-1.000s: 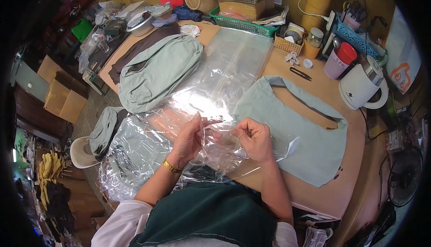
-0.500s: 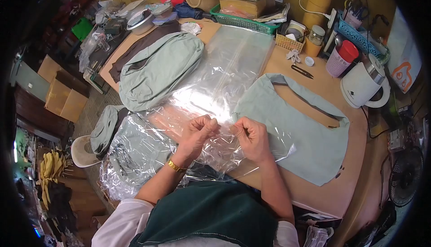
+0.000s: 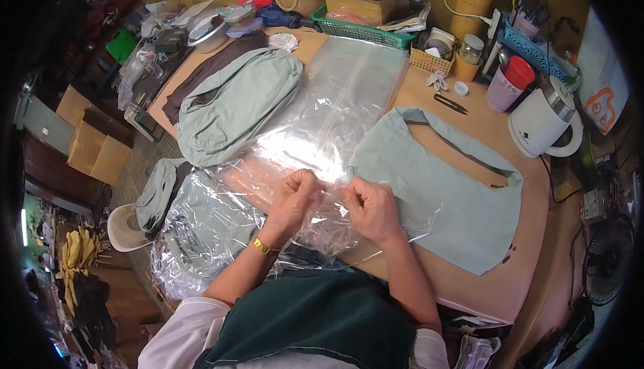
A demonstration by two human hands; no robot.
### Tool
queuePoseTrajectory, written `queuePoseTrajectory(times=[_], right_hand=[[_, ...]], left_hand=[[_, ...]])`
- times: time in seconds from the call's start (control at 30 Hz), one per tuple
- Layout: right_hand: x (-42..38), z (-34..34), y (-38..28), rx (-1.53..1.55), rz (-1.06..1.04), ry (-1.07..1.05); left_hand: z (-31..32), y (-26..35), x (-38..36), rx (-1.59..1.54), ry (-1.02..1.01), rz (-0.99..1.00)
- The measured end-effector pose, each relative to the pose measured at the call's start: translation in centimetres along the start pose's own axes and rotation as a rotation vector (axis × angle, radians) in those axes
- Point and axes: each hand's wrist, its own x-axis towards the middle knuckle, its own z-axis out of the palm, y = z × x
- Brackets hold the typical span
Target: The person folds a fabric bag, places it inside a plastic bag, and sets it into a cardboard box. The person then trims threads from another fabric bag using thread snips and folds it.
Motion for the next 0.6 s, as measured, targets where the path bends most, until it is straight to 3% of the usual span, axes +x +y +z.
queuePoseTrajectory(times=[0.1, 0.17, 0.2, 0.27, 0.3, 0.37, 0.5, 0.6], right_hand=[[0.2, -0.1, 0.5, -0.126, -0.085, -0.011], [0.5, 0.1, -0.6, 0.202, -0.095, -0.004], [0.7, 0.1, -0.3, 0.203, -0.095, -0.005], [1.0, 0.1, 0.7, 0.104, -0.349, 0.080], [0.9, 0.1, 0.9, 0.104, -0.353, 0.077], [0.4, 0.3, 1.3, 0.207, -0.087, 0.187], [0.3, -0.1, 1.3, 0.203, -0.003, 0.187], [0.5, -0.4, 0.6, 0.364, 0.063, 0.084]], left_hand=[[2.0, 1.0, -0.3, 0.156, -0.034, 0.081], [1.8, 0.9, -0.4, 0.184, -0.011, 0.085], [1.6, 0.8, -0.4, 0.210, 0.012, 0.089], [0.6, 0.2, -0.4, 0.222, -0.003, 0.083], [0.5, 0.2, -0.3, 0.233, -0.016, 0.079], [0.7, 0.5, -0.5, 0.257, 0.007, 0.030], [2.1, 1.6, -0.6, 0.175, 0.016, 0.050], [2.9, 2.5, -0.7, 0.032, -0.003, 0.045]])
